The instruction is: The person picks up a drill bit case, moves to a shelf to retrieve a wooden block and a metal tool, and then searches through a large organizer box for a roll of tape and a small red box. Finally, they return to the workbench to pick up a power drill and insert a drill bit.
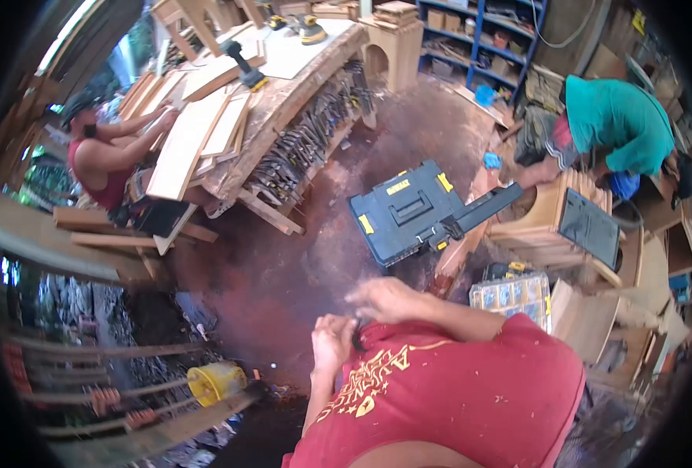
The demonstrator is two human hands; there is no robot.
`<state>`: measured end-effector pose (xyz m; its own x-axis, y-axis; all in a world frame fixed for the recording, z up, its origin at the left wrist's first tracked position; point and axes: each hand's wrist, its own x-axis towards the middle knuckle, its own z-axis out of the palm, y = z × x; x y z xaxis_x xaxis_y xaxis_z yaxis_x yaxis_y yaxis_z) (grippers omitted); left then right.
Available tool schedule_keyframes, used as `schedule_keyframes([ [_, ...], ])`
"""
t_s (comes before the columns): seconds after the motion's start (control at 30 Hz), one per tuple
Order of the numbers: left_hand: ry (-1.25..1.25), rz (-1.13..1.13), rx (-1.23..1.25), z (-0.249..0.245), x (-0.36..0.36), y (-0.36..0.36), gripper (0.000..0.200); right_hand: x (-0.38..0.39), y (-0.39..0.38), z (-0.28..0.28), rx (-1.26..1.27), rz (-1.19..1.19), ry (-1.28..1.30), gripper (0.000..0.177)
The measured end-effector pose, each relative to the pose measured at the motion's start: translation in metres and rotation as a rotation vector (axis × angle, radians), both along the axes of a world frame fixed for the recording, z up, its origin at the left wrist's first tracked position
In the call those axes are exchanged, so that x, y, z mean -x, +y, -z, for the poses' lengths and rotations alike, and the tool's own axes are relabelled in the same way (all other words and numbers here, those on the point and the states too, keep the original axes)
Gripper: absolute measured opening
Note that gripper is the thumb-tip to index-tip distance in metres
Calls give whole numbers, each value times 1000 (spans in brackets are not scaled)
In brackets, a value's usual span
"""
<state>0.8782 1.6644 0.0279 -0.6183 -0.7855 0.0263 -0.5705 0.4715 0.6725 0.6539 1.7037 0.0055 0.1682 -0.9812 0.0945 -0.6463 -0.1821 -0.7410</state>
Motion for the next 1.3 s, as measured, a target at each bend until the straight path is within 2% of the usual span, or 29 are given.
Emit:
schedule_keyframes([
  [0.07, 227, -172, -245, -17, 10, -45, 11, 9, -50, -26, 3, 136, -40, 40],
  [0.13, 439, -317, -559, -11, 1, -87, 15, 30, -95, -33, -50, 233, -171, 41],
  [0.17, 582, -401, -742, -6, 1, -108, 18, 41, -117, -26, -93, 284, -262, 41],
  [0.23, 700, -452, -820, -4, 12, -148, 22, 60, -156, 13, -189, 423, -433, 45],
  [0.27, 758, -478, -854, -5, 17, -171, 24, 73, -172, 44, -197, 500, -319, 45],
  [0.3, 708, -439, -853, -7, 25, -197, 24, 87, -183, 73, -202, 581, -205, 45],
  [0.37, 605, -363, -850, -13, 41, -248, 25, 109, -186, 112, -382, 744, -77, 43],
  [0.4, 604, -266, -843, -13, 48, -276, 25, 121, -175, 181, -433, 835, -16, 44],
  [0.43, 578, -177, -873, -18, 54, -300, 26, 130, -151, 272, -319, 859, 77, 37],
  [0.47, 571, -102, -879, -27, 63, -325, 27, 136, -125, 293, -451, 687, 294, 31],
  [0.5, 571, -40, -866, -36, 71, -352, 28, 132, -103, 317, -509, 618, 390, 30],
  [0.63, 599, 122, -961, -67, 119, -426, 29, 74, -2, 357, -574, 503, 721, 34],
  [0.67, 627, 152, -976, -75, 134, -438, 28, 65, -1, 344, -755, 609, 512, 34],
  [0.73, 657, 218, -1019, -86, 159, -455, 26, 65, -31, 327, -1013, 1119, -86, 33],
  [0.8, 667, 268, -1035, -87, 179, -474, 24, 74, -75, 320, -950, 1434, -377, 32],
  [0.87, 695, 305, -1062, -80, 203, -492, 22, 95, -127, 310, -805, 1557, -495, 32],
  [1.0, 886, 299, -1124, -73, 257, -533, 17, 172, -207, 307, -575, 1638, -580, 32],
  [1.1, 1048, 407, -918, -84, 338, -563, 16, 263, -246, 325, -495, 1624, -533, 32],
  [1.13, 1066, 353, -845, -93, 372, -571, 16, 302, -258, 334, -514, 1579, -443, 32],
  [1.23, 1286, 332, -745, -98, 481, -611, 17, 445, -276, 423, -696, 1228, 185, 30],
  [1.27, 1369, 359, -724, -106, 524, -626, 19, 511, -287, 417, -685, 1290, 151, 29],
  [1.3, 1389, 284, -731, -116, 571, -639, 20, 562, -293, 407, -685, 1345, 109, 29],
])
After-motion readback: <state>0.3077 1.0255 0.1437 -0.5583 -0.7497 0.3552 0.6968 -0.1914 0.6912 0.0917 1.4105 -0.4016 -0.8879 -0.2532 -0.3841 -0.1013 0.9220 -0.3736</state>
